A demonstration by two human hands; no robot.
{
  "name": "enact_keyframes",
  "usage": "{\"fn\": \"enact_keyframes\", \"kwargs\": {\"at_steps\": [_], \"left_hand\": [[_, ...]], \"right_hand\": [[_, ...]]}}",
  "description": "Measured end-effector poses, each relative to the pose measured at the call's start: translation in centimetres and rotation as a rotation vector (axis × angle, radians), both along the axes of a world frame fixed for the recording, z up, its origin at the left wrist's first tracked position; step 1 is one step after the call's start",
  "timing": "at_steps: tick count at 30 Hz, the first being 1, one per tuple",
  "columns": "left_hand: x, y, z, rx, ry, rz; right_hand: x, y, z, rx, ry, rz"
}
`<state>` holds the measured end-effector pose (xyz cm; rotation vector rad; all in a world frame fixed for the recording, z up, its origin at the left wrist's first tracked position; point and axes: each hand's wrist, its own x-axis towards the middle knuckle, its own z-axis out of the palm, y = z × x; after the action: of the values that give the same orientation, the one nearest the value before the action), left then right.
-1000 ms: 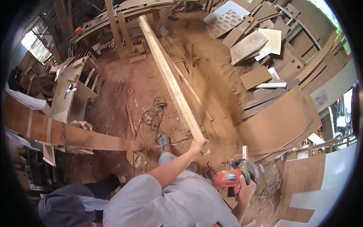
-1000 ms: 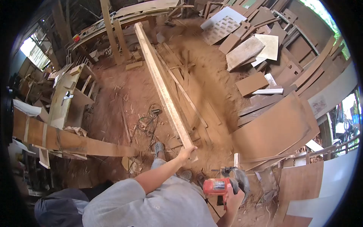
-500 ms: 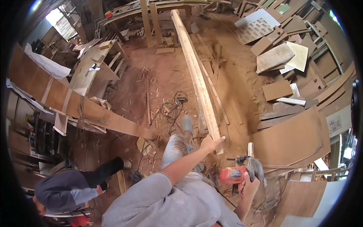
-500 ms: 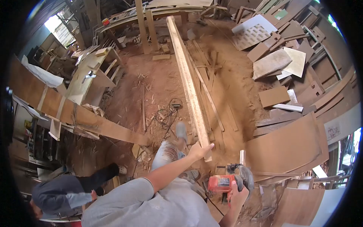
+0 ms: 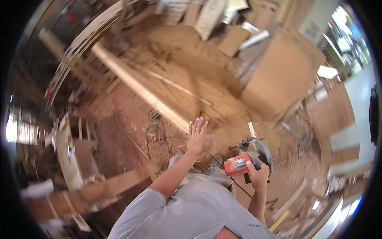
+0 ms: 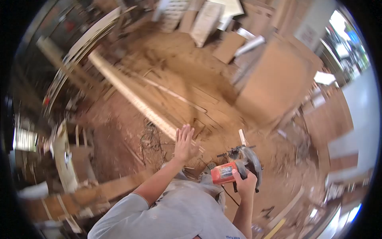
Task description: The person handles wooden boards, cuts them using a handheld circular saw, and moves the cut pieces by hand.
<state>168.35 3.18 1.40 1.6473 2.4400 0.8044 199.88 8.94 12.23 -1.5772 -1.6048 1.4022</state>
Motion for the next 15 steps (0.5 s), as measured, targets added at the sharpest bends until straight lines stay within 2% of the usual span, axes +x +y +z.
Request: {"fn": "enact_keyframes", "kwargs": {"at_steps": [1, 3, 5, 7, 8, 10, 13, 15], "left_hand": [[-0.9, 0.6, -0.7, -0.021, -0.043, -0.168], [-1.6, 2.0, -0.6, -0.098, -0.134, -0.267], [-2.0, 3.0, 0.2, -0.203, -0.197, -0.354], [-1.8, 3.7, 0.2, -0.115, -0.185, -0.369], [-1.7, 4.3, 0.3, -0.1, -0.194, -0.375], [-1.5, 6.2, 0.5, -0.1, -0.23, -0.37], [0.0, 6.7, 1.3, -0.261, -0.142, -0.316], [1.8, 7.1, 2.3, -0.268, -0.124, -0.311]], "right_hand": [[0.4, -1.0, -1.0, 0.005, -0.04, -0.045], [-0.4, -2.6, 0.1, 0.018, -0.185, -0.111], [-1.3, -5.0, -0.2, 0.031, -0.2, -0.258], [-1.1, -7.2, -0.6, 0.013, -0.243, -0.334], [-0.7, -8.1, -1.0, -0.115, -0.251, -0.381], [-0.5, -8.3, -2.4, -0.175, -0.232, -0.427], [-0.6, -8.0, -3.1, -0.166, -0.247, -0.41], [-0.2, -7.2, -6.7, -0.18, -0.228, -0.378]]}}
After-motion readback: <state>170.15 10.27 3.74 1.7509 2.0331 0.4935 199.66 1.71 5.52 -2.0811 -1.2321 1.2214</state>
